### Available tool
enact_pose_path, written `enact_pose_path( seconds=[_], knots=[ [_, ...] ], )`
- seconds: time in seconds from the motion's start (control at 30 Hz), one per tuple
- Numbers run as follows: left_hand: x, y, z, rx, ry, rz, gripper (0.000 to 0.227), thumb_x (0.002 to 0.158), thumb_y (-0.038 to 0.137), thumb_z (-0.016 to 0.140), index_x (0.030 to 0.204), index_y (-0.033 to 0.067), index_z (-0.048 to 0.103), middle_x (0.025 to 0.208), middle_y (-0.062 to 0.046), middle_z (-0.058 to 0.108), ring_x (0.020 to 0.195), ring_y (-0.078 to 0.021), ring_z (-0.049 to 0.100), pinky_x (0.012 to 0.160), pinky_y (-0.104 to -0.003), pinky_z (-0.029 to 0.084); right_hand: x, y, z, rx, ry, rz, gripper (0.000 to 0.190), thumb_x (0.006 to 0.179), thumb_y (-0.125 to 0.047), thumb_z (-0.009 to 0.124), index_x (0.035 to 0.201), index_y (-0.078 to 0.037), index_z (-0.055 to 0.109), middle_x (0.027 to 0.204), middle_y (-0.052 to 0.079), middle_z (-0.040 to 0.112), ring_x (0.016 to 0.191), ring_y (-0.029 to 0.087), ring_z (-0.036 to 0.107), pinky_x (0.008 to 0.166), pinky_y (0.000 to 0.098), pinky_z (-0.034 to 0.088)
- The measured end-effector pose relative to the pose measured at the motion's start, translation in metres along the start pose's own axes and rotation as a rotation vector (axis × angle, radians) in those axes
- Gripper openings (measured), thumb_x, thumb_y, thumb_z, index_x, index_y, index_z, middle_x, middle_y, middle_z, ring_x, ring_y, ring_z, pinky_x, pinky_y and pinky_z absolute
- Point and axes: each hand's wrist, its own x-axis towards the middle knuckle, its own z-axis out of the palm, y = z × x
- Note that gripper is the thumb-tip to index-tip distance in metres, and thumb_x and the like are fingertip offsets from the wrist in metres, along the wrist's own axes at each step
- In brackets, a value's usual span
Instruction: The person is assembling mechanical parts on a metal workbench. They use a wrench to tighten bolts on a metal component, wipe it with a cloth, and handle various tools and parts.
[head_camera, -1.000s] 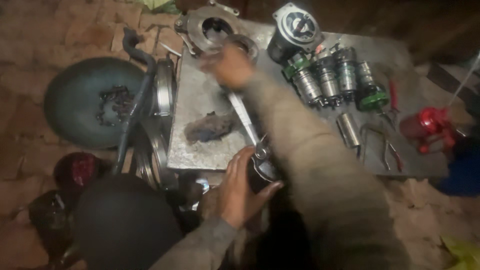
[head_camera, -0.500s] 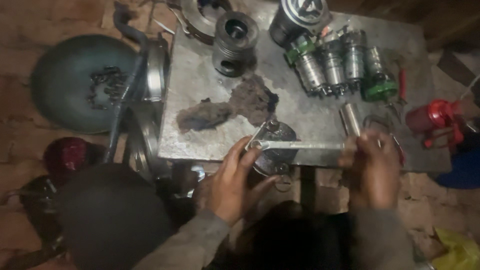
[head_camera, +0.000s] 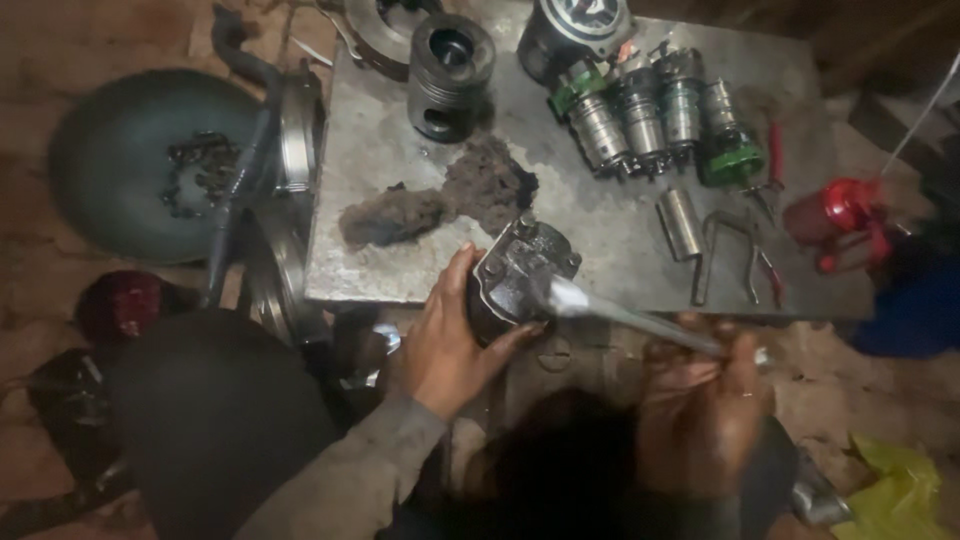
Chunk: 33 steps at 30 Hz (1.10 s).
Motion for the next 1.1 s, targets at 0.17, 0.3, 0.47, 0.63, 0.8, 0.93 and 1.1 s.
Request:
enact_pose_path(
  seconds=[0.17,0.3,0.47,0.63,0.8,0.93,1.1],
  knots=[
    [0.004,-0.001,0.0,-0.025,-0.045,-0.047,0.107,0.076,0.043,0.092,0.153,0.007,0.027,0.143,-0.021,0.056,0.126,-0.0409,0.061,0.098,-0.046,0.054,0.03,-0.024,0.037,-0.431,-0.247,-0.403,0.024,0.111,-0.026,0.054,0.124,-0.006,0.054,0.111,0.016,0.064,0.094,0.027,0.067,0.084,0.0408,0.058],
    [0.003,0.002,-0.004,-0.065,-0.02,-0.026,0.104,0.075,0.038,0.092,0.152,0.0082,0.03,0.144,-0.022,0.055,0.128,-0.0421,0.058,0.102,-0.046,0.052,0.038,-0.022,0.088,-1.273,-0.694,-0.413,0.036,0.102,-0.023,0.055,0.134,-0.007,0.053,0.113,0.012,0.066,0.096,0.03,0.069,0.079,0.0424,0.056],
    [0.004,0.003,-0.007,-0.067,-0.036,0.01,0.092,0.075,0.028,0.09,0.151,0.0157,0.039,0.147,-0.016,0.055,0.131,-0.0378,0.059,0.104,-0.043,0.053,0.038,-0.009,0.128,-1.597,-1.001,-0.589,0.04,0.095,-0.032,0.063,0.13,-0.015,0.062,0.103,0.012,0.062,0.091,0.032,0.067,0.068,0.0443,0.053],
    [0.002,0.0,-0.003,-0.057,-0.033,0.035,0.088,0.076,0.024,0.09,0.149,0.0166,0.041,0.15,-0.015,0.052,0.133,-0.0379,0.058,0.104,-0.043,0.054,0.043,0.0,0.128,-1.452,-1.031,-0.522,0.035,0.097,-0.031,0.062,0.126,-0.014,0.067,0.107,0.009,0.063,0.093,0.031,0.066,0.072,0.0436,0.054],
    [0.001,-0.003,-0.002,-0.067,-0.023,-0.021,0.091,0.074,0.026,0.091,0.149,0.0167,0.041,0.147,-0.015,0.054,0.129,-0.0378,0.061,0.097,-0.043,0.056,0.053,0.004,0.134,-1.379,-1.146,-0.533,0.036,0.094,-0.028,0.065,0.128,-0.015,0.069,0.102,0.011,0.06,0.095,0.031,0.064,0.075,0.0432,0.053],
    [0.002,0.0,-0.002,-0.123,0.008,-0.024,0.091,0.075,0.03,0.092,0.148,0.014,0.039,0.146,-0.017,0.054,0.128,-0.0392,0.061,0.098,-0.044,0.057,0.066,0.005,0.14,-1.344,-1.262,-0.611,0.035,0.094,-0.032,0.069,0.126,-0.018,0.071,0.101,0.009,0.06,0.098,0.031,0.061,0.084,0.0436,0.05],
    [0.007,0.003,-0.01,-0.027,-0.043,0.013,0.085,0.074,0.031,0.092,0.142,0.0116,0.045,0.143,-0.017,0.057,0.121,-0.0389,0.065,0.092,-0.043,0.058,0.07,0.012,0.115,-1.31,-1.174,-0.657,0.039,0.095,-0.031,0.067,0.13,-0.012,0.066,0.105,0.011,0.06,0.101,0.033,0.059,0.086,0.0439,0.05]
  ],
)
